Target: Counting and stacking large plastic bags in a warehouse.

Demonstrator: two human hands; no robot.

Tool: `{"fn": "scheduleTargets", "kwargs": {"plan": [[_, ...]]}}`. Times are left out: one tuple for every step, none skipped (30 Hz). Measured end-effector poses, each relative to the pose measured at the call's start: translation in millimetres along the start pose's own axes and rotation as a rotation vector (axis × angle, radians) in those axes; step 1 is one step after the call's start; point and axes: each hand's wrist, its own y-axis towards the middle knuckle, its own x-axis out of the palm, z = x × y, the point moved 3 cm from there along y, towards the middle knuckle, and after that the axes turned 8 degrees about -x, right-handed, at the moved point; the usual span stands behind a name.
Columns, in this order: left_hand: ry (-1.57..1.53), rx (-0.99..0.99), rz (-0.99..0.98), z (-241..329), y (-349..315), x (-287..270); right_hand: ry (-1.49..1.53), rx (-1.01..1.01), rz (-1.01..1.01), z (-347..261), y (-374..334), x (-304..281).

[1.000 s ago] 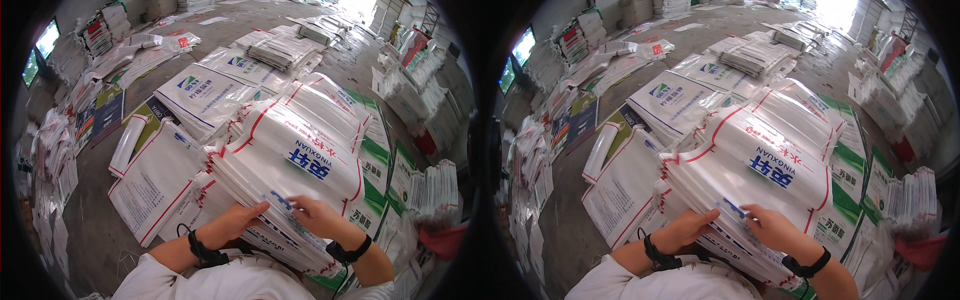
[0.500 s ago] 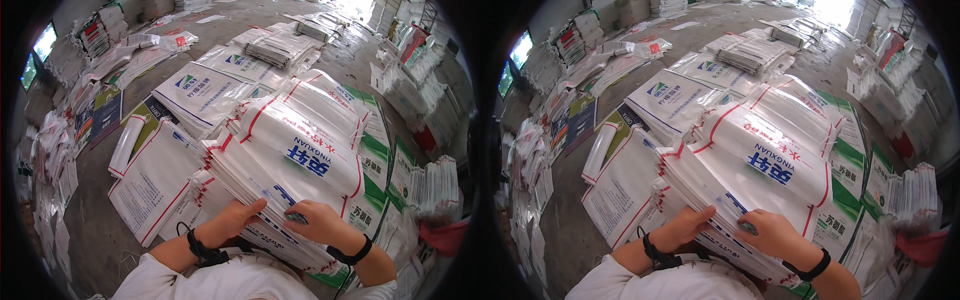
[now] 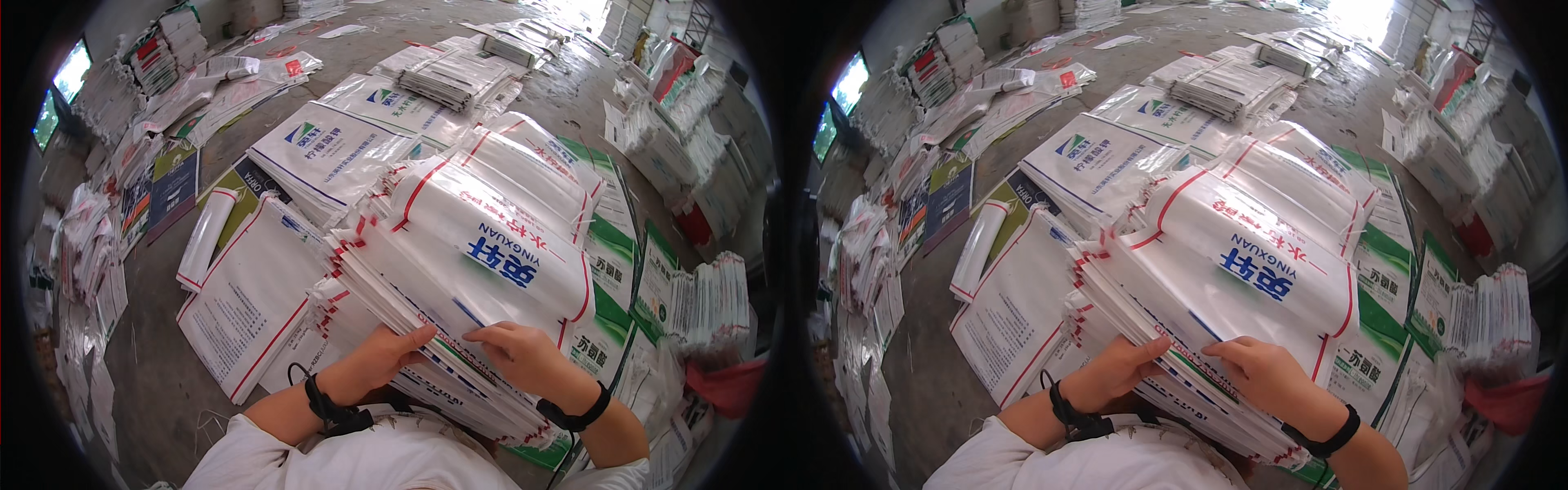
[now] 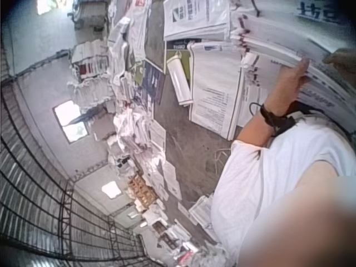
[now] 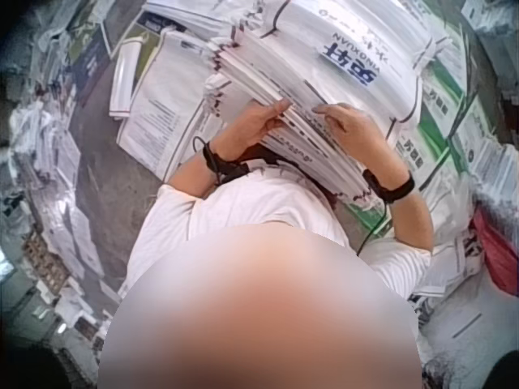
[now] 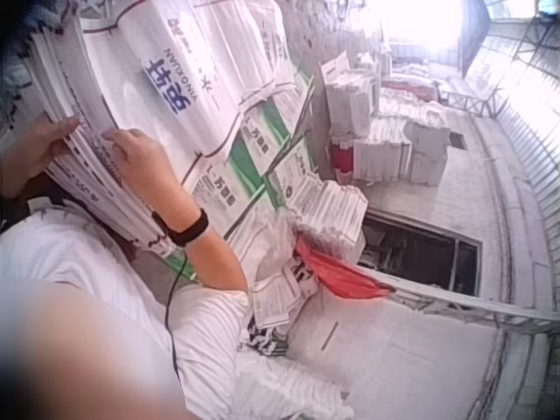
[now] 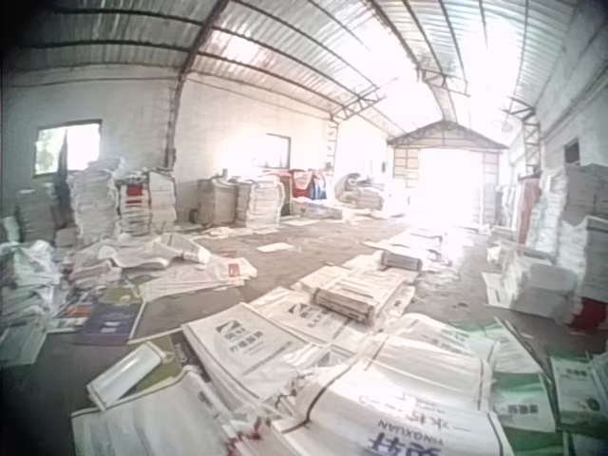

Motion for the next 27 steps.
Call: {"fn": "scheduleTargets", "kwargs": {"plan": [[0.001, 0.0, 0.001, 1, 0, 0, 0.001, -0.001, 0.001, -2, 1, 0], [-0.006, -0.009, 0.0, 1, -1, 0, -0.031, 0.005, -0.011, -5, 2, 0], [-0.014, -0.017, -0.001, 1, -2, 0, -0.063, 0.011, -0.023, -6, 3, 1], [-0.012, -0.017, -0.002, 3, -3, 3, -0.063, 0.011, -0.021, -6, 3, 2], [-0.019, -0.016, 0.015, 5, -6, 6, -0.066, 0.014, -0.031, -5, 2, 3], [-0.027, -0.016, 0.032, 6, -6, 8, -0.068, 0.017, -0.042, -4, 2, 4], [-0.027, -0.014, 0.034, 5, -6, 9, -0.067, 0.015, -0.043, -4, 1, 4], [-0.047, -0.021, 0.083, 2, -5, 9, -0.048, 0.028, -0.1, -4, 1, 7], [-0.066, -0.03, 0.132, 0, -4, 8, -0.028, 0.043, -0.156, -4, 1, 8], [-0.065, -0.028, 0.132, -3, -2, 7, -0.028, 0.041, -0.155, 1, 1, 5], [-0.078, -0.019, 0.144, -6, 1, 4, 0.0, 0.031, -0.144, 9, 4, -2], [-0.091, -0.01, 0.155, -8, 3, 2, 0.027, 0.021, -0.132, 19, 6, -11], [-0.086, -0.007, 0.159, -7, 2, 1, 0.064, 0.084, -0.079, 37, 10, -26], [-0.093, -0.008, 0.167, -7, 1, -2, -0.028, 0.213, -0.007, 43, 22, -51], [-0.099, -0.008, 0.172, -8, 0, -4, -0.182, 0.224, 0.133, 59, 28, -76], [-0.095, -0.011, 0.158, -8, 0, -3, -0.45, 0.293, 0.247, 69, 29, -101], [-0.119, -0.005, 0.133, -9, 2, -2, -0.927, 0.144, 0.466, 76, 28, -113], [-0.142, 0.002, 0.107, -8, 4, 0, -0.937, 0.149, 0.471, 83, 21, -114], [-0.143, 0.006, 0.106, -6, 5, 1, -0.994, 0.053, 0.494, 69, 22, -108], [-0.136, 0.006, 0.1, -6, 3, 2, -1.042, -0.049, 0.513, 53, 23, -96], [-0.13, 0.002, 0.094, -6, 0, 2, -0.772, 0.04, 0.361, 41, 24, -73], [-0.132, 0.006, 0.109, -6, -5, 1, -0.504, -0.03, 0.206, 32, 24, -50], [-0.133, 0.001, 0.096, -5, -8, 1, -0.31, 0.03, 0.073, 21, 20, -28], [-0.149, -0.031, 0.076, -5, 1, -5, -0.257, 0.068, -0.048, 11, 25, -10], [-0.145, -0.032, 0.075, -4, 0, -5, -0.198, 0.037, -0.061, 5, 20, 4], [-0.144, -0.036, 0.053, -3, -1, -5, -0.196, 0.038, -0.058, 3, 17, 10], [-0.144, -0.042, 0.032, -4, -2, -4, -0.185, 0.08, -0.077, 4, 14, 15]]}}
